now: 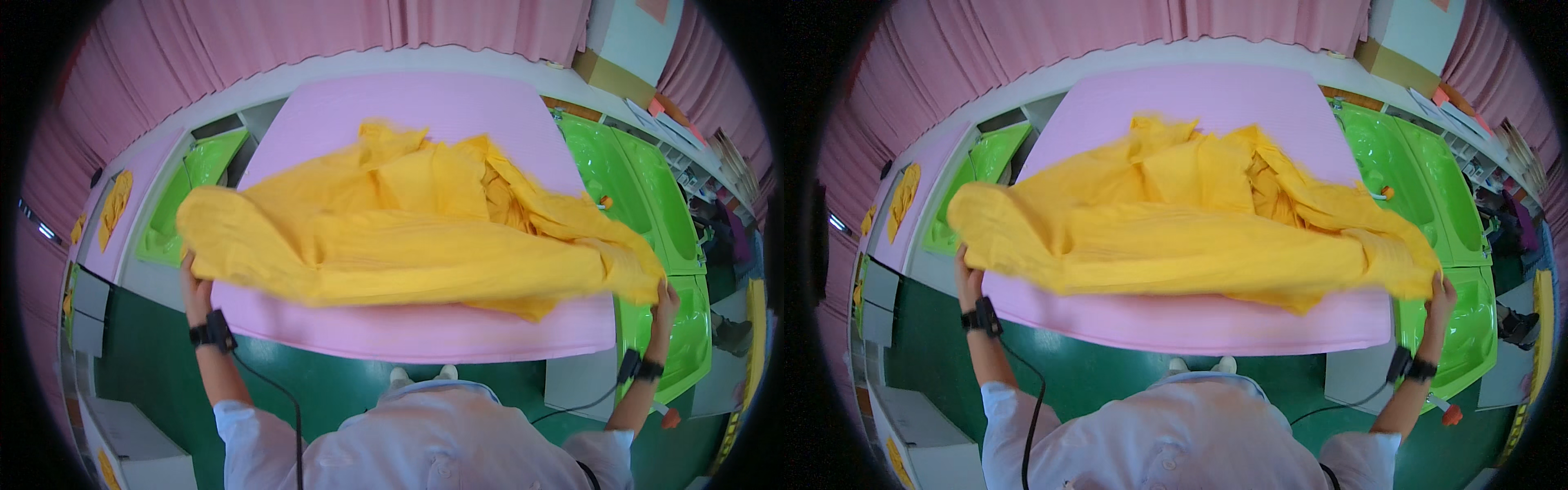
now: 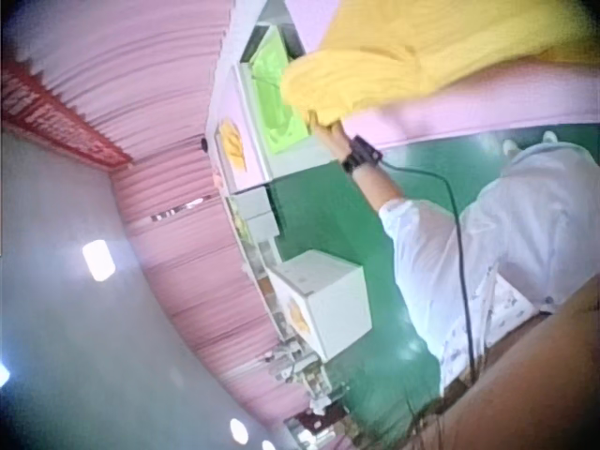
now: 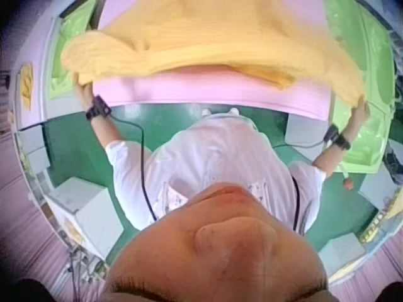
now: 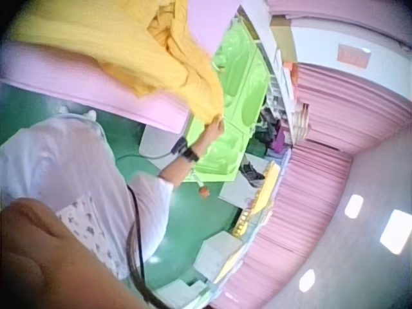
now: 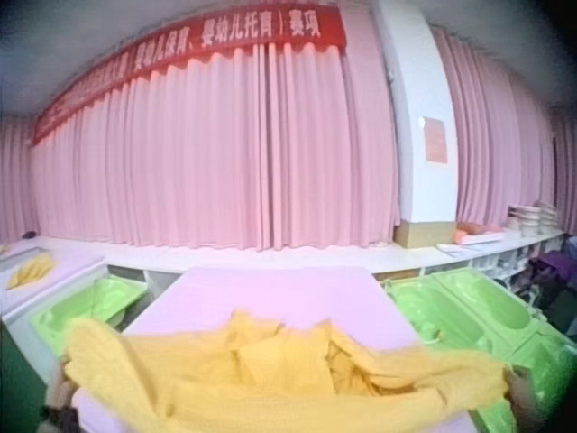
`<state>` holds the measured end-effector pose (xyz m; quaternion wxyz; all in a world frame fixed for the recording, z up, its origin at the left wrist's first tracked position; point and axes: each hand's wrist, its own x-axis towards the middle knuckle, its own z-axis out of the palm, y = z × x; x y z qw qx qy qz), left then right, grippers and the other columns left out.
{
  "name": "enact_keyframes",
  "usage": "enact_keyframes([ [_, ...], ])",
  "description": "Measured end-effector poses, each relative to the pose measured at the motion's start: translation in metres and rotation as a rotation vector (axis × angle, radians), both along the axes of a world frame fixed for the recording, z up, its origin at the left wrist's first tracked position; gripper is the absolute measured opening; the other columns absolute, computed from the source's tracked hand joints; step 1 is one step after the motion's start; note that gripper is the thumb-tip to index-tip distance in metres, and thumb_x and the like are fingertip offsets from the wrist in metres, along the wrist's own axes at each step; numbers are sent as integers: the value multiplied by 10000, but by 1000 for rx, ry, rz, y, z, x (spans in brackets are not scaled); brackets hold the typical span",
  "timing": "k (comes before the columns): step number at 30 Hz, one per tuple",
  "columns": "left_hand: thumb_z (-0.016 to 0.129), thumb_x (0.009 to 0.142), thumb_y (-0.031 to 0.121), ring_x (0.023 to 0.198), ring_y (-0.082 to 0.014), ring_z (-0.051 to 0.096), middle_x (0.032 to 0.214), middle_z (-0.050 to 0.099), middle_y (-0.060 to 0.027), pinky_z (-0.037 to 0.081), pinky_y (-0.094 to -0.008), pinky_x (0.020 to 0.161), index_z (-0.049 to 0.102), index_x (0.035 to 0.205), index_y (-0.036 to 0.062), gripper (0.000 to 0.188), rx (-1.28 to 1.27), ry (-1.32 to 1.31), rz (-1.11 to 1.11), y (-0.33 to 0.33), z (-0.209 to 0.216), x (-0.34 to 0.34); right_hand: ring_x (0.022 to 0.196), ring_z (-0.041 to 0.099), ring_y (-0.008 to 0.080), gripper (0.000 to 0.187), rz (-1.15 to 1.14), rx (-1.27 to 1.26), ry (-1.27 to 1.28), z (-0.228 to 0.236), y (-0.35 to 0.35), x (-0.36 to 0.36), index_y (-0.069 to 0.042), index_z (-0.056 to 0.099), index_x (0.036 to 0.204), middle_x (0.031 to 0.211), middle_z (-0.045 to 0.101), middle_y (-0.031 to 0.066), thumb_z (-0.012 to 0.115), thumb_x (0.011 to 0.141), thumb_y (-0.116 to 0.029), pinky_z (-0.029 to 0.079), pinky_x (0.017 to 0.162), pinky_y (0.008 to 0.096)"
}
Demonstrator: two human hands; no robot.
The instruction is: The person cleans two green plastic sinks using a brush, handles a spray bottle, and spreads a yellow sheet over a pink mattress on a table.
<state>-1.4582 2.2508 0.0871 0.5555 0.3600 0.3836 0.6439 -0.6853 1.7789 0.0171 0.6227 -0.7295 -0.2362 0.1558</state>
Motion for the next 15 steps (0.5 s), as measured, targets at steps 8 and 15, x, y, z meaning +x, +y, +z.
enact_keyframes([
  [8,382,939,248,1061,-226,518,1223,500,-105,463,-325,852,409,1251,28,383,-231,-64,47,-40,-125,-30,518,528,112,533,-40,-690,-39,-65,17,-40,18,467,1082,663,565,78,715,728,-295,416,427,259],
  [15,351,946,254,1081,-214,503,1239,493,-83,440,-321,882,406,1260,40,383,-364,-57,-188,-55,-160,-51,972,562,313,797,20,-425,-31,-75,123,4,53,406,1220,1106,547,220,749,658,-397,482,746,381],
])
